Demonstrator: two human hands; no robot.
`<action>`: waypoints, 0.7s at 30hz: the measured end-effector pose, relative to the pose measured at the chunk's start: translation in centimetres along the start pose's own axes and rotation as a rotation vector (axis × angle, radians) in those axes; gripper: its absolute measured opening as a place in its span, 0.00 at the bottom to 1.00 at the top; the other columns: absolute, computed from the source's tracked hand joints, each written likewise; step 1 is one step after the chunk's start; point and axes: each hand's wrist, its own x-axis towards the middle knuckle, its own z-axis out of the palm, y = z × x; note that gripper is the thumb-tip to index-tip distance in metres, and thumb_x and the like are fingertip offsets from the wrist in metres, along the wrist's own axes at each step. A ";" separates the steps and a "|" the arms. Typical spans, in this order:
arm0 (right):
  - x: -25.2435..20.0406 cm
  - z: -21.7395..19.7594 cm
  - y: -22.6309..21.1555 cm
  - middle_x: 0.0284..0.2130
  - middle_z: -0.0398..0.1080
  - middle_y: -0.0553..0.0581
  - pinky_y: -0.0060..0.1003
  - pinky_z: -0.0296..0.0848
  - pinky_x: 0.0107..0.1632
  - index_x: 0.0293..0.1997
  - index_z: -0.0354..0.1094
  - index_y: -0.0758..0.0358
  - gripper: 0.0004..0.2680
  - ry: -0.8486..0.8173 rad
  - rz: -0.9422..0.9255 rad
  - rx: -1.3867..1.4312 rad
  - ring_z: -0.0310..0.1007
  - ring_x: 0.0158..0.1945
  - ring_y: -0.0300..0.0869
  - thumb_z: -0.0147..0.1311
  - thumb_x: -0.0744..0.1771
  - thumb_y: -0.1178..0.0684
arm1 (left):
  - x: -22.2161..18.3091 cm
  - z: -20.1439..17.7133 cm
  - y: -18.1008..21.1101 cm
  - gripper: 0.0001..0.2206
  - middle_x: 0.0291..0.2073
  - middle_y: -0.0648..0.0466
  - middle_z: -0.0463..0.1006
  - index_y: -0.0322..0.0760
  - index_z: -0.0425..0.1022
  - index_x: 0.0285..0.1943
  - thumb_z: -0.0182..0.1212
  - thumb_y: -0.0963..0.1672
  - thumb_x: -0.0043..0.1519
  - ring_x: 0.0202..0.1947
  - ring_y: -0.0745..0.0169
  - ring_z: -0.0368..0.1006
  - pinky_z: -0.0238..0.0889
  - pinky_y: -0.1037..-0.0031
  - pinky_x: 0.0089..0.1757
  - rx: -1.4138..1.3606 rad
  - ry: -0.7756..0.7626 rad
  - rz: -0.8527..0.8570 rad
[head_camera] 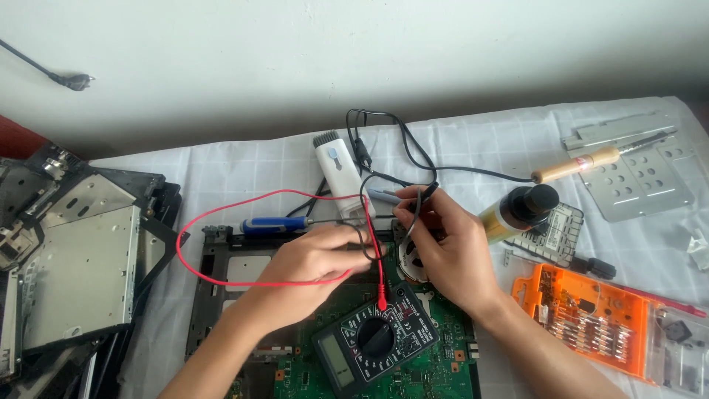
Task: Using a digital multimeter to test components and circuits on a laptop motherboard during a diagnostic repair.
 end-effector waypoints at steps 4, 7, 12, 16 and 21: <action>-0.1 0.5 0.2 0.34 0.78 0.65 0.49 0.81 0.41 0.50 0.74 0.65 0.08 0.084 -0.049 0.101 0.83 0.37 0.55 0.58 0.67 0.60 | 1.3 1.5 -0.7 0.06 0.41 0.55 0.85 0.43 0.86 0.45 0.64 0.41 0.64 0.41 0.54 0.80 0.74 0.70 0.43 -0.105 0.114 -0.181; -0.1 0.5 0.1 0.33 0.78 0.65 0.50 0.82 0.41 0.50 0.74 0.65 0.08 0.094 -0.052 0.078 0.84 0.37 0.55 0.58 0.67 0.60 | 2.0 2.1 -0.8 0.03 0.29 0.56 0.84 0.46 0.86 0.38 0.67 0.42 0.61 0.33 0.56 0.82 0.75 0.72 0.37 -0.240 0.224 -0.262; 0.1 0.6 0.5 0.32 0.79 0.64 0.48 0.82 0.41 0.47 0.75 0.66 0.06 0.105 -0.080 0.070 0.84 0.37 0.55 0.59 0.66 0.59 | 2.5 2.6 0.1 0.04 0.12 0.54 0.75 0.45 0.84 0.29 0.73 0.40 0.50 0.20 0.59 0.78 0.69 0.76 0.28 -0.233 0.311 -0.457; 0.2 0.1 0.1 0.35 0.79 0.48 0.28 0.76 0.42 0.45 0.72 0.60 0.05 0.015 -0.049 -0.030 0.79 0.38 0.33 0.55 0.68 0.53 | 2.3 2.1 0.3 0.04 0.24 0.61 0.84 0.41 0.80 0.30 0.66 0.39 0.57 0.25 0.70 0.78 0.69 0.79 0.33 -0.221 0.220 -0.446; 0.3 0.2 -0.2 0.37 0.79 0.47 0.27 0.75 0.45 0.49 0.73 0.60 0.06 0.019 -0.058 -0.049 0.77 0.40 0.31 0.55 0.68 0.55 | 2.1 2.7 0.5 0.07 0.20 0.61 0.78 0.43 0.70 0.31 0.64 0.39 0.57 0.16 0.58 0.68 0.63 0.69 0.27 -0.068 0.251 -0.439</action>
